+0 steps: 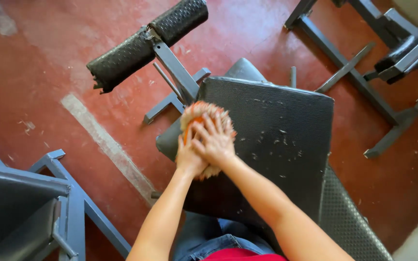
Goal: Wiping down various gym benches and exercise machines with a cleaning cloth.
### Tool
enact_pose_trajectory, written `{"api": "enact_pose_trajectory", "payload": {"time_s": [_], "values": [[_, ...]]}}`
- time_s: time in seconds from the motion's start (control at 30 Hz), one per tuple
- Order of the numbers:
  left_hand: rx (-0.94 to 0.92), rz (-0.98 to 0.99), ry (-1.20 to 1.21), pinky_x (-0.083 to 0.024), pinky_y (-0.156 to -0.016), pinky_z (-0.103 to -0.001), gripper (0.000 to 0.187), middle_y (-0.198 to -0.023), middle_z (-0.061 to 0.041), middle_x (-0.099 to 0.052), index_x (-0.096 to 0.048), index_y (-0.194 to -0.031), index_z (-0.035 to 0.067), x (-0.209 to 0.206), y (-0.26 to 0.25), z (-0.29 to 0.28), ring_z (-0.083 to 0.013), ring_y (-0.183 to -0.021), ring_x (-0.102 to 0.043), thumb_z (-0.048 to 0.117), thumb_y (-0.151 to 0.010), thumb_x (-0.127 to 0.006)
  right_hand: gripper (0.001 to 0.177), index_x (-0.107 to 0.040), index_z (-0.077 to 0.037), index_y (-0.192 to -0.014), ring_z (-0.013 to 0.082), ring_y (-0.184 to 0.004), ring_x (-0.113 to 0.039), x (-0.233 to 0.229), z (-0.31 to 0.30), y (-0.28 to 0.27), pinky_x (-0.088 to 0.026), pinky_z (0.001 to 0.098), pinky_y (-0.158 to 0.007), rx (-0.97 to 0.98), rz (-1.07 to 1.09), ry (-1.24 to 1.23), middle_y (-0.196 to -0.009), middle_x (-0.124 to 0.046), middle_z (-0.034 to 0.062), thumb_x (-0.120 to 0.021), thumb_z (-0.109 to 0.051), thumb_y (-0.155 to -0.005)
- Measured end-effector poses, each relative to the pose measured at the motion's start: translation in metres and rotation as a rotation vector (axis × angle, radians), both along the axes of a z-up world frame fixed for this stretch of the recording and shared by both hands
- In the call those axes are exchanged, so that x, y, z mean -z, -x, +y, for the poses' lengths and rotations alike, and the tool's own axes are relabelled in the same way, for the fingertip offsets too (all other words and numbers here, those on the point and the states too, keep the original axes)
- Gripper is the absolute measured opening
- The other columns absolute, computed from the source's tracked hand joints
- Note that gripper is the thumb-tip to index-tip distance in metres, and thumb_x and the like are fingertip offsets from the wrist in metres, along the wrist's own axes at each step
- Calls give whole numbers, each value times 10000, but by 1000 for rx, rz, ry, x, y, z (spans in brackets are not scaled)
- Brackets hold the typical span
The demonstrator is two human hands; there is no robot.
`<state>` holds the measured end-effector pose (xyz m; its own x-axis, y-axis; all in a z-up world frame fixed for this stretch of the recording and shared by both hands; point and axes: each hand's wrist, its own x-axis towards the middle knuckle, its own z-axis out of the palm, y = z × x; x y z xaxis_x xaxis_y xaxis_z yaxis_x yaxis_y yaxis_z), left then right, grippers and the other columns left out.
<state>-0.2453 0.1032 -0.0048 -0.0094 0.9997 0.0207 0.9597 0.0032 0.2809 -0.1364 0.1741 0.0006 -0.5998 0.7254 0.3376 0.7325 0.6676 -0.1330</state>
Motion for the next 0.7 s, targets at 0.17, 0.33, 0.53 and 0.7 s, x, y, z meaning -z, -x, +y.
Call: {"api": "enact_pose_trajectory", "payload": {"time_s": [0.17, 0.33, 0.53, 0.7], "values": [[-124, 116, 191, -119, -1169, -683, 708, -1680, -64, -247, -425, -1536, 212, -37, -52, -97, -391, -1555, -89, 511, -896, -473, 608, -570, -374, -1375, 366, -1546, -222, -18, -83, -40, -130, 655, -1211, -178, -41, 210, -1603, -431, 31, -451, -726, -893], [-127, 241, 189, -26, -1171, -745, 747, -1694, -69, -230, -407, -1544, 209, -12, -109, -140, -427, -1562, -60, 541, -876, -454, 638, -536, -345, -1418, 358, -1549, -225, -18, -124, -101, -84, 651, -1225, -222, -35, 215, -1615, -409, 47, -396, -722, -923], [69, 205, 169, -54, -1127, -805, 773, -1681, -44, -249, -428, -1529, 246, -25, -192, -140, -447, -1546, -95, 565, -828, -487, 623, -535, -332, -1436, 332, -1547, -230, -20, -145, -203, -112, 607, -1225, -71, -31, 219, -1621, -400, 47, -416, -692, -943], [302, 217, 190, -10, -1095, -842, 788, -1679, -88, -225, -404, -1539, 216, -29, -266, -126, -476, -1535, -59, 555, -834, -494, 632, -531, -313, -1454, 329, -1556, -187, -1, -158, -291, -129, 599, -1233, 92, -11, 180, -1628, -384, 55, -457, -669, -936]]}}
